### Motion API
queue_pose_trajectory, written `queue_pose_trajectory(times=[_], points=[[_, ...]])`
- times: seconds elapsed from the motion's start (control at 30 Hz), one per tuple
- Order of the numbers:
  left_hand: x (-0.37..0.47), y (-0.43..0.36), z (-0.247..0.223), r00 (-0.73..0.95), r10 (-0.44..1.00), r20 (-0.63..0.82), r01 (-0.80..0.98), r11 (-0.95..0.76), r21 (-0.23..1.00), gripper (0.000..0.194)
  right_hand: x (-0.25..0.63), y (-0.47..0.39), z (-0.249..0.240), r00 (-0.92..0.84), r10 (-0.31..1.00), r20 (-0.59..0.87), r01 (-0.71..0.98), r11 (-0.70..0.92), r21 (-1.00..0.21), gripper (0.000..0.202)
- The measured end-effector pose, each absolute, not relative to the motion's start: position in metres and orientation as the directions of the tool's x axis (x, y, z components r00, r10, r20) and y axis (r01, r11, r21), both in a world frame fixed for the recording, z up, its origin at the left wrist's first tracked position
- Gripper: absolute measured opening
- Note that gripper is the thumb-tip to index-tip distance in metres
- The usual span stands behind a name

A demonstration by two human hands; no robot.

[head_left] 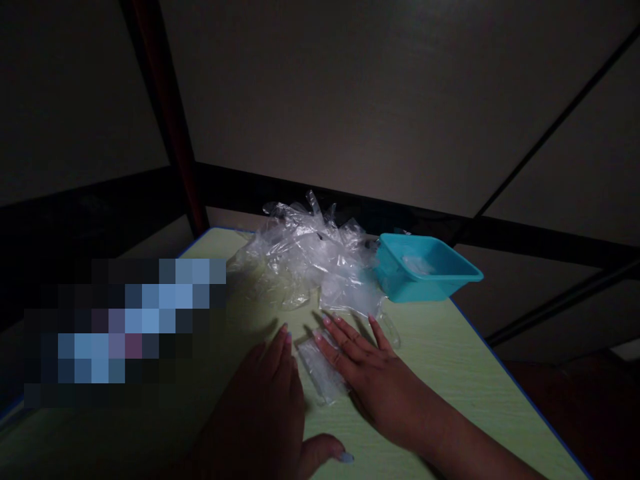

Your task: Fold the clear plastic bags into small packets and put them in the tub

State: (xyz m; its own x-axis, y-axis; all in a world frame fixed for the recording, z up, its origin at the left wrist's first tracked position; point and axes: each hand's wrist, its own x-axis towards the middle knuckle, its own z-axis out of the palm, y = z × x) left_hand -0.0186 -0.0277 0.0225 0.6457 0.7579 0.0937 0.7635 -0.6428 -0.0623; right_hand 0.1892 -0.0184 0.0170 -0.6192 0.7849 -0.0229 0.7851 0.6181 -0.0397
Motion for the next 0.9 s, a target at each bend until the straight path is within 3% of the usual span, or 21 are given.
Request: queue_pose_trajectory(times=[0.13, 0.43, 0.9], points=[[-0.014, -0.024, 0.023, 0.515, 0.857, -0.007, 0.856, -0.515, -0.04, 0.096, 0.186, -0.019, 0.015, -0.615, 0.789, -0.011, 0.789, 0.614, -0.014, 0.084], [-0.013, -0.024, 0.02, 0.495, 0.868, -0.051, 0.869, -0.495, -0.006, 0.097, 0.185, -0.017, 0.01, -0.626, 0.779, 0.038, 0.78, 0.626, 0.006, 0.074], [-0.019, -0.013, 0.001, 0.539, 0.826, 0.165, 0.827, -0.556, 0.083, 0.077, 0.183, -0.016, 0.02, -0.631, 0.776, 0.003, 0.775, 0.63, -0.057, 0.066]])
